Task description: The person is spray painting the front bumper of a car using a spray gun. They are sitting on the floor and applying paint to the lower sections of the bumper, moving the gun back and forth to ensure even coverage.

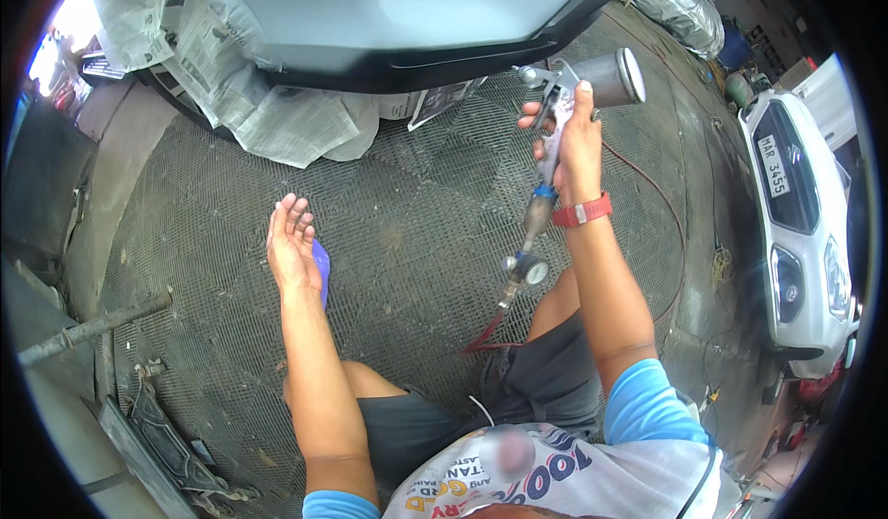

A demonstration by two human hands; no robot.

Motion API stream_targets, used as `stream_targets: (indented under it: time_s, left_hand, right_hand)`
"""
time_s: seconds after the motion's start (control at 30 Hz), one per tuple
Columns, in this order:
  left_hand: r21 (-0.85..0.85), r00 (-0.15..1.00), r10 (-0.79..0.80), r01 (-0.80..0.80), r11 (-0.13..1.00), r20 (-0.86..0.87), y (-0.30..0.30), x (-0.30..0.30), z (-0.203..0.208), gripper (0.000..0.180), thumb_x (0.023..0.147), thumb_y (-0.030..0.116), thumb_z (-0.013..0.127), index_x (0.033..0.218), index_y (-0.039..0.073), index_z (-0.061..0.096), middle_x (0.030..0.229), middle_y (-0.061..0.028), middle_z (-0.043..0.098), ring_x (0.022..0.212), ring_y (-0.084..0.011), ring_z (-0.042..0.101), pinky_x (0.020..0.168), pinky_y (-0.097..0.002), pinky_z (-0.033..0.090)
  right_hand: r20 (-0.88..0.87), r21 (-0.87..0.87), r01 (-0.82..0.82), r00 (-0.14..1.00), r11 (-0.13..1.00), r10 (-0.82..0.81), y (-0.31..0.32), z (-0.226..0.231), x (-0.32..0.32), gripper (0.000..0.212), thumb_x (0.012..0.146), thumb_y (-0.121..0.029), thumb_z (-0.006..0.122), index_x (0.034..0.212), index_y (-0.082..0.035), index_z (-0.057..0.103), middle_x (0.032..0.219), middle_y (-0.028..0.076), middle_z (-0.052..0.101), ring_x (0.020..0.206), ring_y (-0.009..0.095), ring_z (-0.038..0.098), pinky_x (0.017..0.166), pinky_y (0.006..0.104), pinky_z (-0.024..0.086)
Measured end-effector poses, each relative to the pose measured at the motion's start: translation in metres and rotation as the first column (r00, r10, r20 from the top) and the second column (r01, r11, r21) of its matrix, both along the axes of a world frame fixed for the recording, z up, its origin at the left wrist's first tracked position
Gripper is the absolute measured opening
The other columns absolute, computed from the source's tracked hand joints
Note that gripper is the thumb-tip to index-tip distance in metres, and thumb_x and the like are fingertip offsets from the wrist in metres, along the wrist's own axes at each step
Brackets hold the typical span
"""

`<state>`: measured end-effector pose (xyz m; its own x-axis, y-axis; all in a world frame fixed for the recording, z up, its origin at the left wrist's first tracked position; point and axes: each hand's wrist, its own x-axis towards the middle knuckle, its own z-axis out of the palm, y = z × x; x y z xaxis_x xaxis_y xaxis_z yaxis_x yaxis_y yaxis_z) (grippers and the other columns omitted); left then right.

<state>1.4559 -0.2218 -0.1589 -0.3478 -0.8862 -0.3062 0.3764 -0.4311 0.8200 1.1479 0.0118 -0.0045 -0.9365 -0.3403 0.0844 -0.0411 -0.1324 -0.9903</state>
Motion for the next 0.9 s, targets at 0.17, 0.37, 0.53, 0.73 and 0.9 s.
stream_targets:
  time_s: [0.17, 0.37, 0.53, 0.73, 0.9]
  left_hand:
    - [-0.016, 0.999, -0.008, 0.009, 1.0, 0.034, 0.007, -0.011, 0.0, 0.045, 0.111, 0.042, 0.067, 0.138, 0.007, 0.07, 0.119, 0.0001, 0.074, 0.1, -0.0108, 0.065, 0.091, -0.0281, 0.05]
    - [-0.04, 0.992, -0.052, 0.057, 0.998, 0.111, 0.016, -0.022, -0.005, 0.047, 0.112, 0.043, 0.066, 0.142, 0.007, 0.069, 0.122, 0.0, 0.073, 0.101, -0.011, 0.064, 0.092, -0.0281, 0.051]
    - [-0.105, 0.965, -0.086, 0.115, 0.988, 0.247, 0.027, -0.03, -0.009, 0.045, 0.113, 0.042, 0.064, 0.142, 0.008, 0.069, 0.121, -0.0005, 0.075, 0.101, -0.0109, 0.065, 0.092, -0.0279, 0.051]
    - [-0.161, 0.879, -0.142, 0.238, 0.958, 0.455, 0.046, -0.047, -0.014, 0.046, 0.113, 0.042, 0.063, 0.145, 0.008, 0.068, 0.127, -0.0017, 0.075, 0.102, -0.0112, 0.065, 0.094, -0.0296, 0.052]
    - [-0.178, 0.825, -0.159, 0.298, 0.938, 0.543, 0.064, -0.055, -0.026, 0.047, 0.113, 0.041, 0.064, 0.146, 0.008, 0.067, 0.129, -0.0025, 0.075, 0.102, -0.0113, 0.064, 0.094, -0.0289, 0.052]
  right_hand:
    - [-0.028, -0.01, 0.124, 0.992, 0.992, -0.125, 0.027, 0.006, -0.057, 0.067, 0.118, -0.057, 0.038, 0.121, 0.002, 0.069, 0.091, 0.017, 0.08, 0.073, 0.02, 0.078, 0.044, 0.0284, 0.05]
    - [-0.087, -0.038, 0.286, 0.954, 0.958, -0.288, 0.049, -0.02, -0.099, 0.066, 0.119, -0.055, 0.04, 0.122, 0.004, 0.069, 0.093, 0.016, 0.079, 0.074, 0.019, 0.078, 0.045, 0.0292, 0.053]
    - [-0.048, -0.078, 0.243, 0.968, 0.967, -0.247, 0.058, -0.065, -0.078, 0.066, 0.119, -0.056, 0.037, 0.129, 0.001, 0.068, 0.097, 0.014, 0.08, 0.077, 0.018, 0.078, 0.045, 0.0281, 0.053]
    - [0.139, -0.215, -0.108, 0.98, 0.971, 0.14, 0.048, -0.096, -0.025, 0.073, 0.116, -0.066, 0.037, 0.14, -0.002, 0.064, 0.106, 0.015, 0.08, 0.086, 0.02, 0.079, 0.047, 0.0283, 0.053]
    - [0.183, -0.321, -0.166, 0.955, 0.932, 0.233, 0.056, -0.1, -0.044, 0.069, 0.117, -0.061, 0.04, 0.133, -0.001, 0.069, 0.097, 0.012, 0.079, 0.076, 0.016, 0.076, 0.046, 0.0278, 0.053]
